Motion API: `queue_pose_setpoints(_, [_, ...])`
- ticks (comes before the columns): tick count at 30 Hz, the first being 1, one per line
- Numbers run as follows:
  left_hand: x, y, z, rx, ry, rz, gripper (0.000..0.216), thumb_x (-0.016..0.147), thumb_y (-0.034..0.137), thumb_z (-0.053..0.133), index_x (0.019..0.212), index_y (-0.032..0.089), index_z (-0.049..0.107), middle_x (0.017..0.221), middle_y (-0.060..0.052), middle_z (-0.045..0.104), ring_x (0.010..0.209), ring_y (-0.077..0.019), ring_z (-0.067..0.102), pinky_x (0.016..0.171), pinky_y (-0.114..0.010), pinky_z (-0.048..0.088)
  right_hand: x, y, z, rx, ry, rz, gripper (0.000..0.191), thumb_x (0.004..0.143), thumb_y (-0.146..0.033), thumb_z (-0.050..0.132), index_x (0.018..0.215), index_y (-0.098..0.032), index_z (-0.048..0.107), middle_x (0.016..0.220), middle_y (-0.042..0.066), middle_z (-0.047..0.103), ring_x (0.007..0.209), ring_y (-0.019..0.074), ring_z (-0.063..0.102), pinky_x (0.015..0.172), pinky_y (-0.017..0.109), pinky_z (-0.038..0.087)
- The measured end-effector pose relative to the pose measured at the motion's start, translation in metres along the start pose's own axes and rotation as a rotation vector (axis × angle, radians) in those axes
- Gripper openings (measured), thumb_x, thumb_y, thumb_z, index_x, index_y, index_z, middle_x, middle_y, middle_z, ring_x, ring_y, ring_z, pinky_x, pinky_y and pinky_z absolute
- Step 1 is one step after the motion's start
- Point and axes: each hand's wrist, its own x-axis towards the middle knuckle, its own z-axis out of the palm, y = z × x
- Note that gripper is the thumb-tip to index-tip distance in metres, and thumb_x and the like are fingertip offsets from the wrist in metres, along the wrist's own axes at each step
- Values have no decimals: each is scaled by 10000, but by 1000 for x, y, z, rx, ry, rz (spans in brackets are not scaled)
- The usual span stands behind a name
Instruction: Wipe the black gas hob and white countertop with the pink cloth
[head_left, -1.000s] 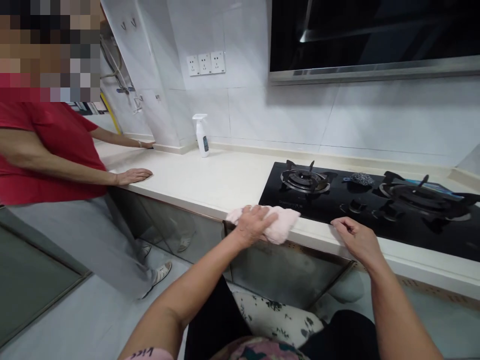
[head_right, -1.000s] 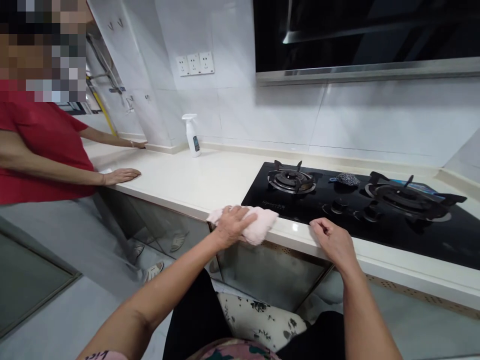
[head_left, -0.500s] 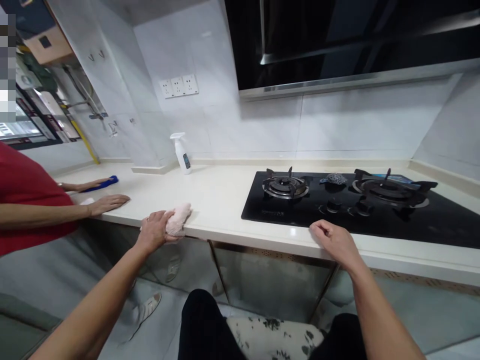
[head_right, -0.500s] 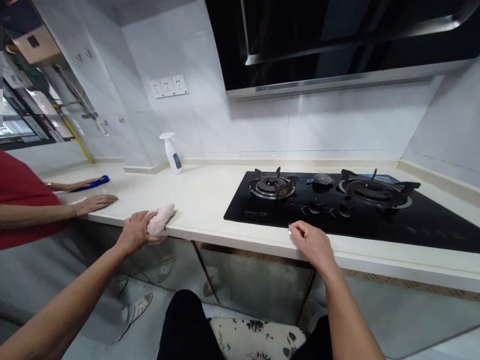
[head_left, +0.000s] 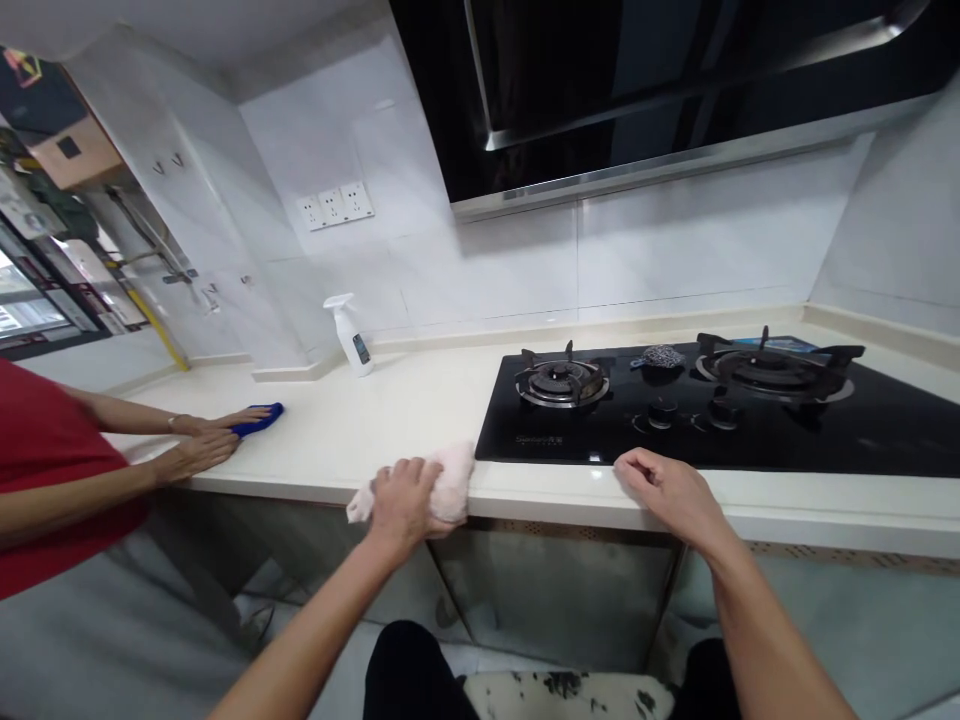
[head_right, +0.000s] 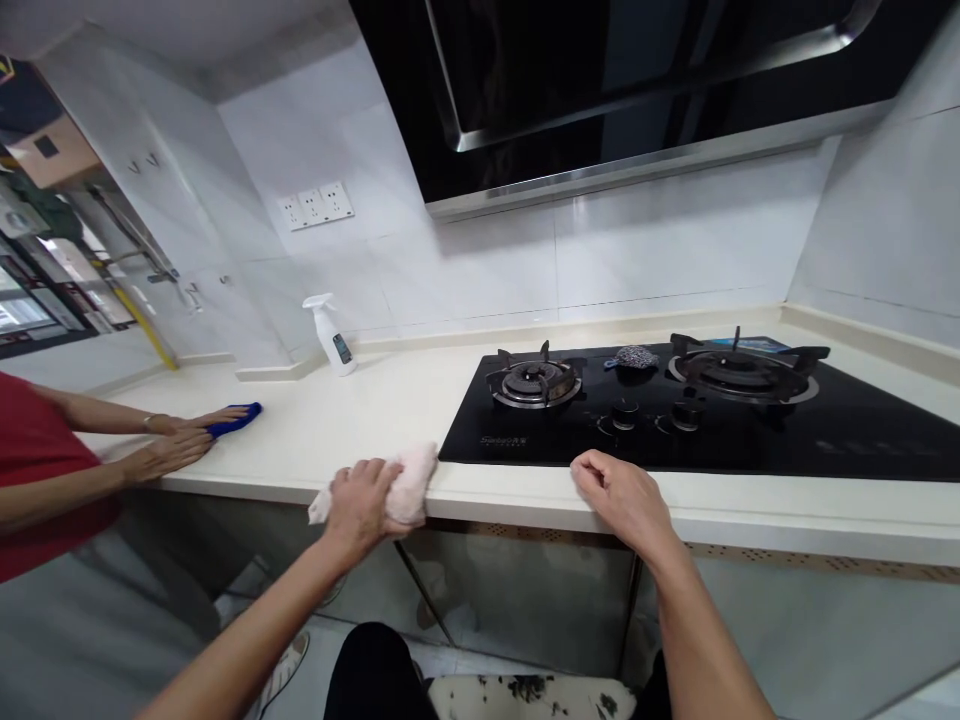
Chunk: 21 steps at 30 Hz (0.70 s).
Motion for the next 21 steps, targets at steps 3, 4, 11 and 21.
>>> queue_pose_setpoints(3, [14, 69, -2, -92, 64, 41, 816, 665, 709, 851, 1318, 262, 653, 1222, -165, 662, 1089, -396, 560, 919, -555, 396, 0, 0, 0, -1, -16, -5, 315, 961, -474, 487, 891, -294, 736, 795, -18, 742, 736, 192, 643, 670, 298, 390])
queue_pose_setpoints(4, [18, 90, -3, -122, 75, 53, 841, 650, 706, 867, 1324, 254, 649, 1227, -169, 658, 1088, -397, 560, 924, -568, 397, 1, 0, 0, 1, -21, -12, 316, 962, -474, 485, 884, -290, 730, 789, -19, 736, 735, 191, 638, 675, 298, 390])
queue_pose_setpoints(11, [43, 202, -9, -307, 85, 165, 951, 566, 724, 913, 1329, 231, 631, 1198, -188, 650, 1081, -396, 562, 923, -614, 421, 5, 5, 3, 23, -22, -28, 422, 998, -568, 431, 836, -268, 679, 784, -7, 714, 748, 201, 633, 691, 302, 405])
queue_pose_setpoints(21, [34, 166, 3, -346, 248, 372, 823, 723, 606, 877, 1414, 293, 557, 1322, -130, 657, 1101, -328, 584, 954, -509, 410, 5, 7, -2, 11, -40, -19, 570, 988, -706, 385, 826, -250, 687, 713, 9, 652, 706, 210, 588, 668, 306, 395])
